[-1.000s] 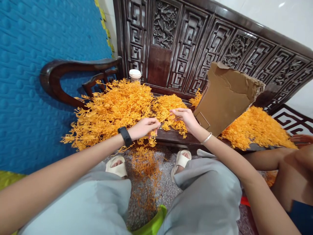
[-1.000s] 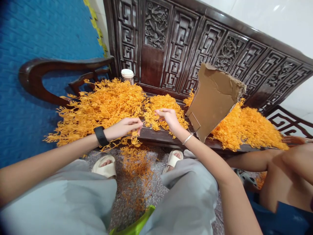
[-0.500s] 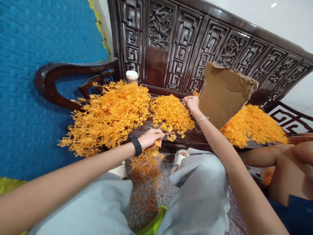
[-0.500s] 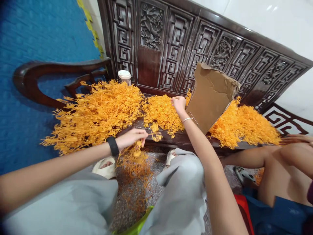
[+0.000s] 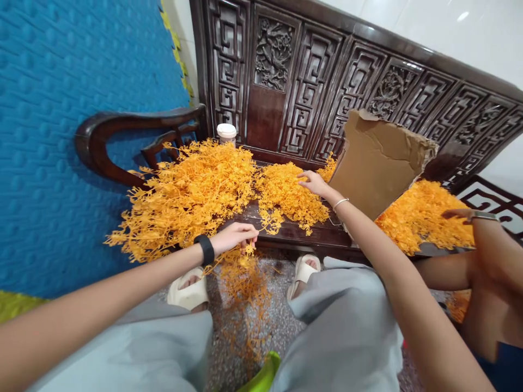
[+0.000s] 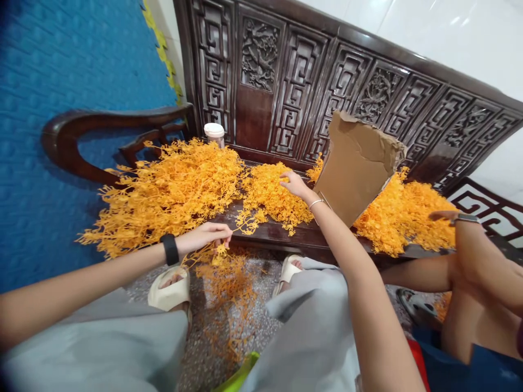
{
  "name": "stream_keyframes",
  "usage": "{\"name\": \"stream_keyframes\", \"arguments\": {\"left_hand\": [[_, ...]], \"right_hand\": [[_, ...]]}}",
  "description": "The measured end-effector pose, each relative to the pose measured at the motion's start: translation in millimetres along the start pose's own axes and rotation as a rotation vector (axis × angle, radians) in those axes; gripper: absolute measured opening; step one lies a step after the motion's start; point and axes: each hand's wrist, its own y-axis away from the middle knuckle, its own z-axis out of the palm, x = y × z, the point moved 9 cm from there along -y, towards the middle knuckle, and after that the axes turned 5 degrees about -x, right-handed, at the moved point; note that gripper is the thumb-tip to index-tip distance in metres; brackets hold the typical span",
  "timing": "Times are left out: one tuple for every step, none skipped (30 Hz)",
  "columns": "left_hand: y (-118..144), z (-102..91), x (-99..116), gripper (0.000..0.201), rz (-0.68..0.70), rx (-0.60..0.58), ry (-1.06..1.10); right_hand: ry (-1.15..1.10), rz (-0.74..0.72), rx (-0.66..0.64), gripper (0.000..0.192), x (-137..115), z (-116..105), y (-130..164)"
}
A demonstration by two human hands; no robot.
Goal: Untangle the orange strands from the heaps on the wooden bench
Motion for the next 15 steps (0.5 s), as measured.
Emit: {"name": "stream_keyframes", "arguments": {"left_hand": [[1.2,-2.1,1.3,0.028,0.002,0.003,-0.014],[2.5,-3.7,3.1,0.028,0.002,0.003,-0.028],[3.7,-5.4,5.2,0.029,0.004,0.007,-0.041],[4.8,-7.1,7.6,0.029,0.009,0.011,-0.050],[5.8,-8.7,9.8,0.029,0.013,0.012,-0.055],[6.5,-10.2,11.7,0.029,0.016,0.012,-0.057],[7.1,-11.8,13.5,0.029,0.018,0.012,-0.057],[7.6,-13.6,15.3,0.029,0.023,0.012,-0.057],[8.1,-15.5,17.1,0.029,0.028,0.014,-0.060],[8.6,-17.6,18.7,0.029,0.032,0.019,-0.062],[9.2,-19.8,20.1,0.028,0.035,0.026,-0.064],[9.8,-21.9,21.3,0.028,0.037,0.036,-0.063],[10.3,-23.6,22.1,0.028,0.037,0.043,-0.063],[10.8,-24.9,22.4,0.027,0.032,0.049,-0.062],[11.1,-25.7,22.3,0.027,0.027,0.053,-0.062]], "right_hand": [[-0.026,-0.019,-0.102,0.016,-15.3,15.4,1.0],[-0.067,-0.028,-0.224,0.016,-30.1,33.4,5.0],[-0.113,-0.042,-0.355,0.018,-45.3,52.6,12.4],[-0.160,-0.063,-0.483,0.021,-59.8,71.1,22.4],[-0.208,-0.082,-0.619,0.022,-72.5,89.2,34.8],[-0.257,-0.099,-0.752,0.025,-82.6,105.5,48.4],[-0.304,-0.107,-0.862,0.028,-89.3,118.2,61.0],[-0.351,-0.105,-0.936,0.031,-92.5,126.9,70.4],[-0.398,-0.093,-0.964,0.033,-92.7,131.7,75.4],[-0.442,-0.075,-0.953,0.032,-90.5,133.1,76.2],[-0.483,-0.053,-0.923,0.029,-87.1,132.6,74.3],[-0.526,-0.031,-0.892,0.027,-83.6,131.3,71.5],[-0.565,-0.012,-0.880,0.027,-81.1,130.6,69.3],[-0.599,-0.002,-0.885,0.027,-80.5,130.6,68.0],[-0.617,-0.004,-0.896,0.027,-81.3,130.9,67.2]]}}
